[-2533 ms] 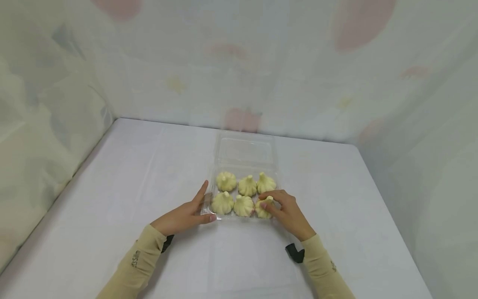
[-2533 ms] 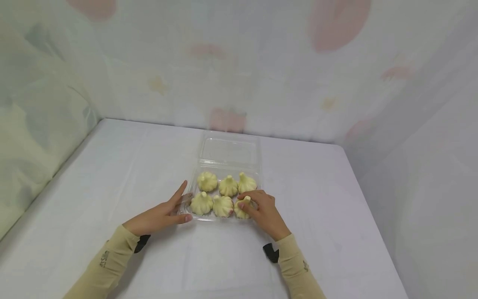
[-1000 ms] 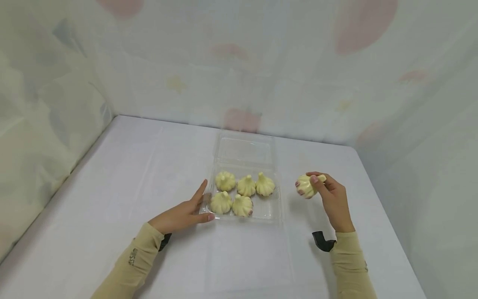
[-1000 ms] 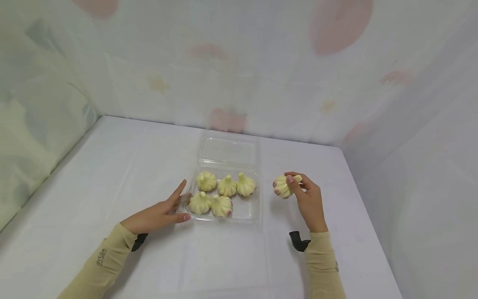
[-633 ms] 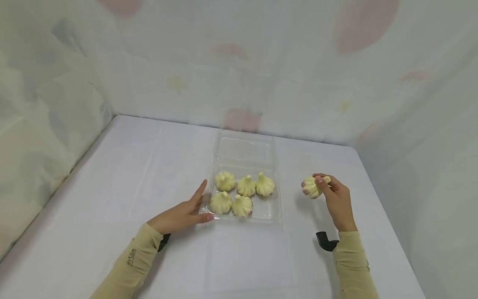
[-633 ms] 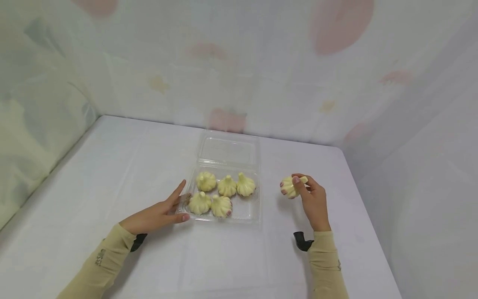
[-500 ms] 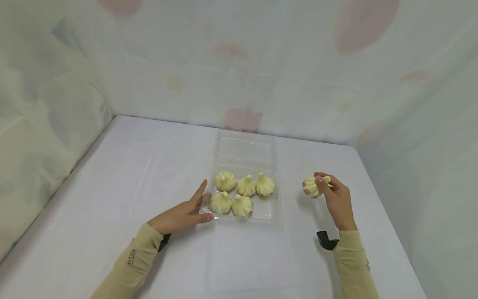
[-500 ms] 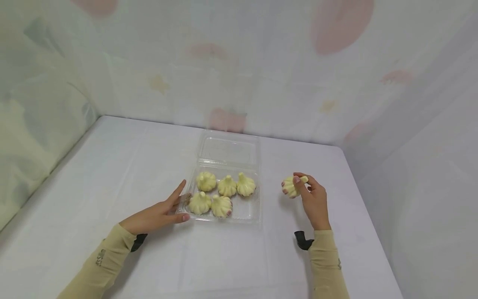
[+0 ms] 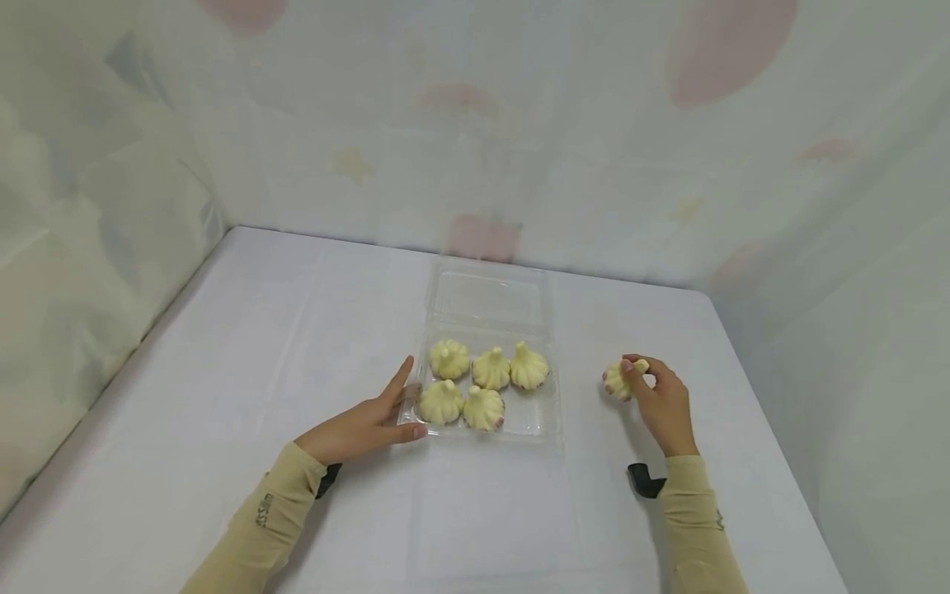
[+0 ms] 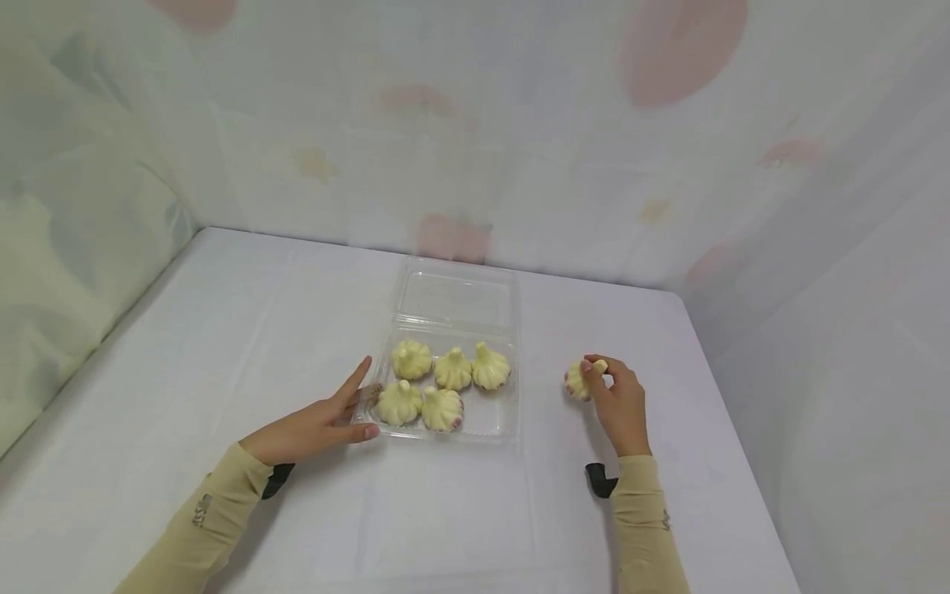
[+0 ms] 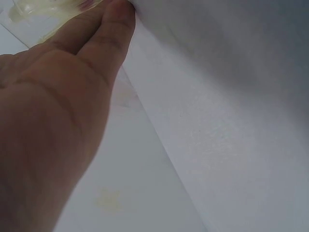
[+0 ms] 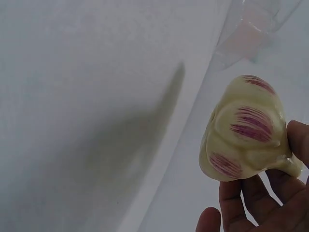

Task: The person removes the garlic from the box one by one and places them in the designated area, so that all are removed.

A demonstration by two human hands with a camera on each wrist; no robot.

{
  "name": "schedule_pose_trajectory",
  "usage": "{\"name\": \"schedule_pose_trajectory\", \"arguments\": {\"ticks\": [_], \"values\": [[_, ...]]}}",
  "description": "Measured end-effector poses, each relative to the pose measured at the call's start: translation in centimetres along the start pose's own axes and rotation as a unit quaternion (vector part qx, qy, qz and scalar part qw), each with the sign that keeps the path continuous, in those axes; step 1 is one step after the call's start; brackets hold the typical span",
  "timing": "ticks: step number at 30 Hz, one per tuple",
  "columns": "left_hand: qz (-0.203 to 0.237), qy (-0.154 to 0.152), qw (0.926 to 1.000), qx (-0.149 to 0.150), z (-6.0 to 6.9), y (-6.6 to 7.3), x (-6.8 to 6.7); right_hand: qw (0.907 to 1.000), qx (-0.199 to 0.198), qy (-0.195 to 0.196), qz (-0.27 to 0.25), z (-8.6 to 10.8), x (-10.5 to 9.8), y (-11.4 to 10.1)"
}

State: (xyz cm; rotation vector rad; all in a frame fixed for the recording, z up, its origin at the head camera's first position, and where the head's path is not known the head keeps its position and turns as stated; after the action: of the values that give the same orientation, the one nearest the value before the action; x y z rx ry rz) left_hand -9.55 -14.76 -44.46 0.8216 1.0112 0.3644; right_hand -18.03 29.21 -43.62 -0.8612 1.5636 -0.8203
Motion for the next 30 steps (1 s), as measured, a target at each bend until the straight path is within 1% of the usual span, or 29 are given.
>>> {"name": "schedule_pose_trajectory", "arguments": {"ticks": [7, 12, 20, 30], "values": [[0.0, 0.001, 1.0, 0.003, 0.0, -0.1, 0.1, 0.9998, 0.016, -0.005, 0.004, 0.1, 0.1, 0.7], [-0.003, 0.0, 1.0, 0.002, 0.1, -0.1, 0.1, 0.999, 0.033, -0.031, 0.007, 0.2, 0.1, 1.0], [-0.005, -0.003, 1.0, 0.001, 0.2, -0.2, 0.2, 0.998, 0.037, -0.051, 0.005, 0.4, 0.3, 1.3], [-0.005, -0.002, 1.0, 0.003, 0.1, -0.1, 0.1, 0.9963, 0.041, -0.069, 0.032, -0.1, 0.0, 1.3]]}}
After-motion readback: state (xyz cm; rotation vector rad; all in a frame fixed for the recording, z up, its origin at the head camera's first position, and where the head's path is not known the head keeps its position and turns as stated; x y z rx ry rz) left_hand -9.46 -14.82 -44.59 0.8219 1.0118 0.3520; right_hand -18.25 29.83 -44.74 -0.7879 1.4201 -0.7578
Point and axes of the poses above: each hand's wrist, its own z-axis away from the middle knuckle, its own x-axis out of the palm, y = z × x, the point moved 2 cm from there along -z, towards the middle knuckle, and after that the axes turned 13 degrees about -z, right-handed, at the moved point
